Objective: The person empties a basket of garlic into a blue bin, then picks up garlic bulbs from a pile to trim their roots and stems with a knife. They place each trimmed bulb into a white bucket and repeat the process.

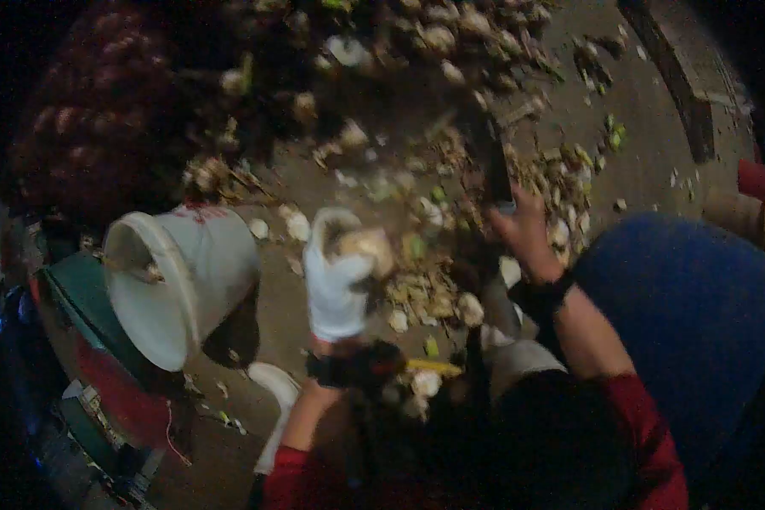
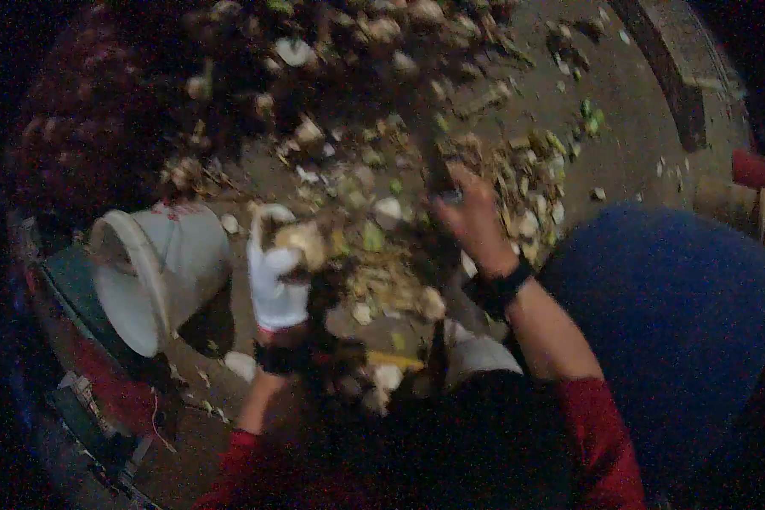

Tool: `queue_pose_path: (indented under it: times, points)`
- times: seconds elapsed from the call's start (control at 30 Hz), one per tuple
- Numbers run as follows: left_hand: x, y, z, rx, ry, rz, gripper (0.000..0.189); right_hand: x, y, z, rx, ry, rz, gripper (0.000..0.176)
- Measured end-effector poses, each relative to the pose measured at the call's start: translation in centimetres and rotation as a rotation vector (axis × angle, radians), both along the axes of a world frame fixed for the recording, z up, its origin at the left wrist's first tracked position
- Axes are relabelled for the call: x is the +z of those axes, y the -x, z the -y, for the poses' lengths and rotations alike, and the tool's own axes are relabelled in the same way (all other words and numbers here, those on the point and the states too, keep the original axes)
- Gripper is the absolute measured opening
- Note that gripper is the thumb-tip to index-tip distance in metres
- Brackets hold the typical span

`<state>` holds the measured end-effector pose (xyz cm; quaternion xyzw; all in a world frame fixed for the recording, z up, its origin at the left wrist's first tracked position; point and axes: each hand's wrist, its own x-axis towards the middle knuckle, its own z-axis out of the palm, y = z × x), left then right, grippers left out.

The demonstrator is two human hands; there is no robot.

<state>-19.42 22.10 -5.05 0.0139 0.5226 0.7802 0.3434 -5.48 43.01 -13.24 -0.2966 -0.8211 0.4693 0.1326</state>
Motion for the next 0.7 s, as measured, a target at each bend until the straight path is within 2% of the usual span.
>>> queue_pose_path:
  times: [0.03,0.07,0.1,0.17,0.23,0.27,0.3,0.33,0.37,0.43,0.47,0.53,0.57,0.63,0.7]
  points:
    - [0.1,0.6,0.1,-0.248,0.293,-0.26,0.031,1.2,0.8,-0.4,0.008,-0.008,-0.02,0.028]
    - [0.8,1.0,0.1,-0.544,0.581,-0.333,0.027,1.8,1.6,-0.8,0.015,-0.013,-0.034,0.024]
    - [0.0,-0.1,-0.4,-0.56,0.58,-0.3,0.027,0.9,2.0,-1.6,0.003,-0.041,0.023,0.024]
    - [-1.1,-3.2,-2.2,-1.296,0.533,-1.135,0.027,1.2,2.3,-1.6,-0.008,-0.074,0.082,0.024]
    - [-4.0,-8.5,-2.0,-1.416,0.407,-1.305,0.021,2.8,3.1,-1.3,-0.077,0.034,-0.09,0.02]
    - [-7.5,-11.3,-1.8,-1.439,0.499,-1.274,0.02,2.7,3.2,-1.6,-0.066,0.03,-0.09,0.02]
    - [-9.9,-13.5,-1.5,-1.461,0.6,-1.23,0.021,2.3,3.3,-1.5,-0.014,-0.144,-0.183,0.019]
    - [-9.5,-13.4,-2.0,-1.49,0.506,-1.287,0.021,1.7,3.3,-1.1,0.044,-0.304,-0.277,0.017]
    - [-9.5,-12.9,-2.6,-1.525,0.411,-1.332,0.021,2.0,3.3,-0.4,0.062,-0.274,-0.273,0.017]
    - [-10.0,-14.4,-2.8,-1.461,0.598,-1.391,0.02,3.7,2.9,0.0,-0.034,0.171,0.021,0.017]
    - [-9.8,-14.2,-2.4,-1.409,0.623,-1.379,0.02,1.2,2.1,-1.1,0.17,0.056,-0.112,0.019]
    - [-8.9,-13.0,-1.8,-1.335,0.672,-1.377,0.02,3.0,2.6,0.5,0.13,0.13,-0.036,0.021]
    - [-8.3,-11.9,-1.4,-1.3,0.76,-1.251,0.023,4.0,3.0,1.1,0.063,0.182,0.041,0.022]
    - [-6.2,-9.6,0.2,-1.15,0.917,-1.007,0.034,5.6,2.8,1.6,0.114,0.191,0.071,0.022]
    - [-3.8,-6.4,3.9,-0.873,0.818,-0.833,0.046,7.6,2.7,2.1,0.219,0.161,0.059,0.025]
